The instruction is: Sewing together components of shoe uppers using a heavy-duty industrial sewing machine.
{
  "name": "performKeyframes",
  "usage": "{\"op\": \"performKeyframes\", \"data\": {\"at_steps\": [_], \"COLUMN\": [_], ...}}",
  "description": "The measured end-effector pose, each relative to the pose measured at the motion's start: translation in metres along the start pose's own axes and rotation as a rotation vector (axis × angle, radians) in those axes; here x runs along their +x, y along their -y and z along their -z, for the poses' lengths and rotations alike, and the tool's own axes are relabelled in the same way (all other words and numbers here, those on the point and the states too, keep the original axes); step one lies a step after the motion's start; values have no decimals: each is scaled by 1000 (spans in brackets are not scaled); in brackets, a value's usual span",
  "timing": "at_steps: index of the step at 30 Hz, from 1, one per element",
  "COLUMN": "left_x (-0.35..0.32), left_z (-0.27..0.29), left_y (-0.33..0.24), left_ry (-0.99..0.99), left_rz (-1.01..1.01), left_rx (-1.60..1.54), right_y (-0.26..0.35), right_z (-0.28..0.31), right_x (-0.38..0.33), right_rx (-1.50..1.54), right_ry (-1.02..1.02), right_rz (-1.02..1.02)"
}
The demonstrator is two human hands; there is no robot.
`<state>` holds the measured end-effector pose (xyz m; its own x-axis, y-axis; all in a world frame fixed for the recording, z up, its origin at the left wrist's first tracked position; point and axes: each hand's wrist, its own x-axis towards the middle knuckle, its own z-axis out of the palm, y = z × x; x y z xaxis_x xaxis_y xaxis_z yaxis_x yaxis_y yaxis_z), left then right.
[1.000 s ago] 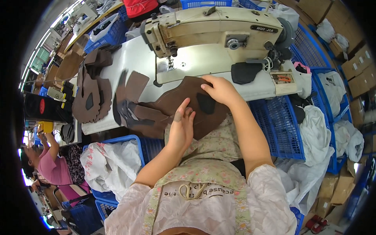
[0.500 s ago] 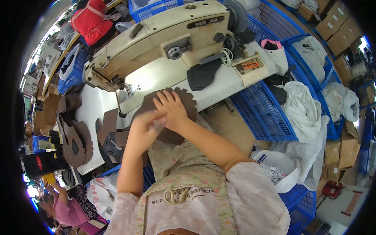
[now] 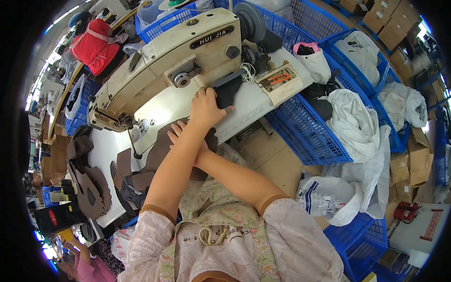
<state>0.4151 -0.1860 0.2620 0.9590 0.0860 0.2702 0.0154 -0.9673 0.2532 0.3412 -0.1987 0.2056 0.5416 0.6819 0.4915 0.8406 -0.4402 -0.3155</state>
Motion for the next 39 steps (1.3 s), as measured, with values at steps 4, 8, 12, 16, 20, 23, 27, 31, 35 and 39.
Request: {"op": "performKeyframes", "data": {"at_steps": [4, 8, 12, 16, 20, 23, 27, 31, 35, 39], "left_x": [0, 3, 1, -23, -68, -124, -178, -206, -201, -187], "left_z": [-2, 4, 25, 55, 104, 135, 159, 157, 159, 159], "left_y": [7, 9, 15, 36, 40, 83, 156, 204, 217, 217], "left_ry": [18, -84, -5, 77, 53, -8, 1, 128, 142, 175], "left_rz": [-9, -77, -40, 15, -56, 65, 214, 264, 300, 243], "left_rx": [-25, -57, -197, -258, -279, -318, -89, -55, -140, 48], "right_y": [1, 0, 3, 17, -12, 0, 7, 19, 16, 15], "right_z": [0, -5, -1, 26, -40, 3, 9, 1, -5, -5], "right_x": [0, 1, 0, 14, -10, 1, 9, 27, 38, 45], "right_rx": [14, 16, -63, 32, 592, 219, 60, 110, 92, 62], "right_ry": [28, 36, 112, 386, 105, 64, 10, 65, 114, 150], "right_rz": [-6, -14, -26, -66, -156, -37, 8, 56, 57, 62]}}
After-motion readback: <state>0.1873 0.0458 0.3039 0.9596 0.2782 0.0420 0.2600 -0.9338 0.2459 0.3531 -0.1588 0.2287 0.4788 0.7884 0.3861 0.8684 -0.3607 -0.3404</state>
